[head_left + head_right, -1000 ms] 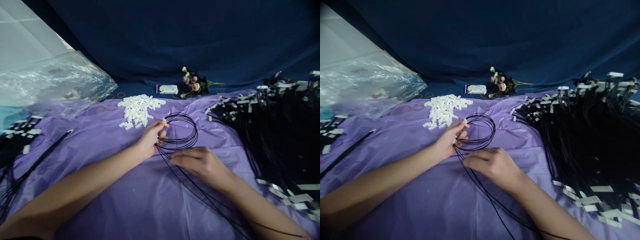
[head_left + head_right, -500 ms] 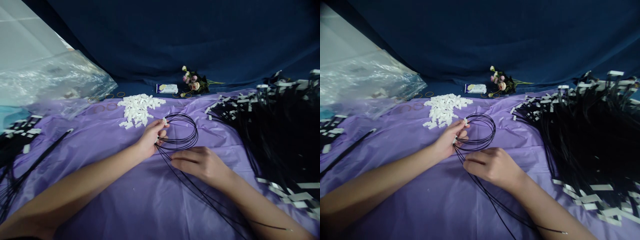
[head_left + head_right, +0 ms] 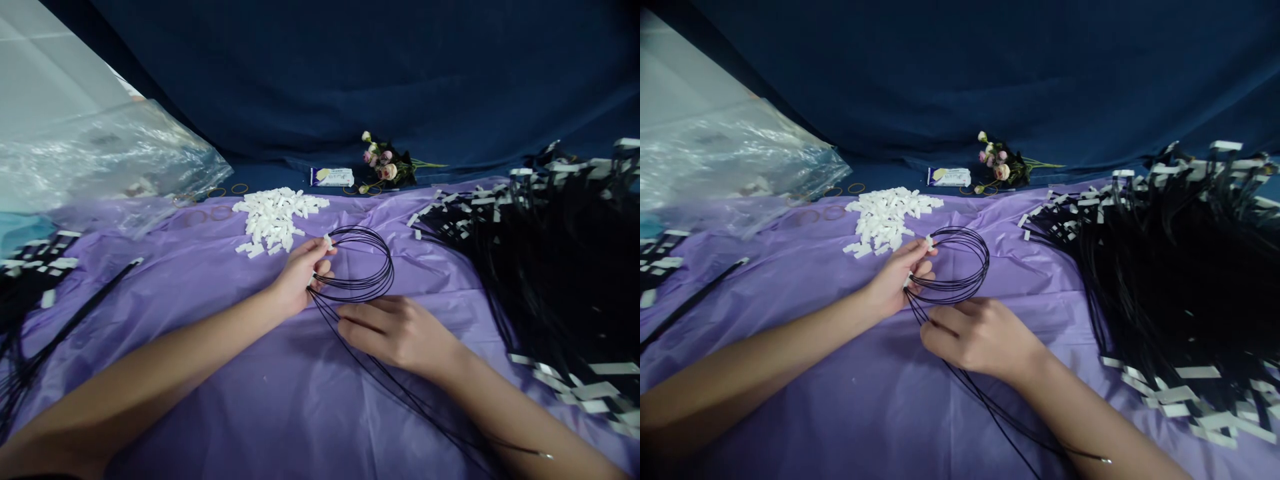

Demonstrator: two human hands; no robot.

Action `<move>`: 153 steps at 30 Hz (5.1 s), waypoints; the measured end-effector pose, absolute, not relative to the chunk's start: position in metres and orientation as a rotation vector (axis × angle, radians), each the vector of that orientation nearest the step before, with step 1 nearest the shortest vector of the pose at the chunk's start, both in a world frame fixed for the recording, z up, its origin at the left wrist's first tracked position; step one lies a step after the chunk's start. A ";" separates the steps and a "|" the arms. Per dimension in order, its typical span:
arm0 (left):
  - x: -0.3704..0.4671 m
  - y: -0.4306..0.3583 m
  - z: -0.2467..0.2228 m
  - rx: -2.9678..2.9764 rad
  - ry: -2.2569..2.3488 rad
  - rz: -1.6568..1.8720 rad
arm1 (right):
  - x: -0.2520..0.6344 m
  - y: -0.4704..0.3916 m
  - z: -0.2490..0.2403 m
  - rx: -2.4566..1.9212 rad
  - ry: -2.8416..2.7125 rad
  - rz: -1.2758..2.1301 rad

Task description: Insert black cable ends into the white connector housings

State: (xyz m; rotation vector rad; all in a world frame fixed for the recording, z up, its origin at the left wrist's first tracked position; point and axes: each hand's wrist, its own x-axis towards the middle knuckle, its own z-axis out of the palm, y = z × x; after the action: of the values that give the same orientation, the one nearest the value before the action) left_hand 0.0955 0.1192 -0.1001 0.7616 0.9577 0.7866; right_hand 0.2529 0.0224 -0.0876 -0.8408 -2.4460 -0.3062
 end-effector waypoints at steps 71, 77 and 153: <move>0.093 0.106 -0.107 1.029 0.609 0.751 | 0.262 0.017 -0.075 -1.560 -1.465 0.544; 0.092 0.106 -0.110 1.035 0.601 0.789 | 0.262 0.017 -0.076 -1.561 -1.475 0.525; 0.086 0.128 -0.104 0.595 0.772 0.769 | 0.249 0.010 -0.080 -0.640 -2.300 0.431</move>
State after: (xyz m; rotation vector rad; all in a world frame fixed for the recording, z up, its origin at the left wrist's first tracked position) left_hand 0.0857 0.1279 -0.1045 0.5951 0.7721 0.7691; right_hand 0.2492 0.0103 -0.0800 -0.6404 -2.3002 0.4314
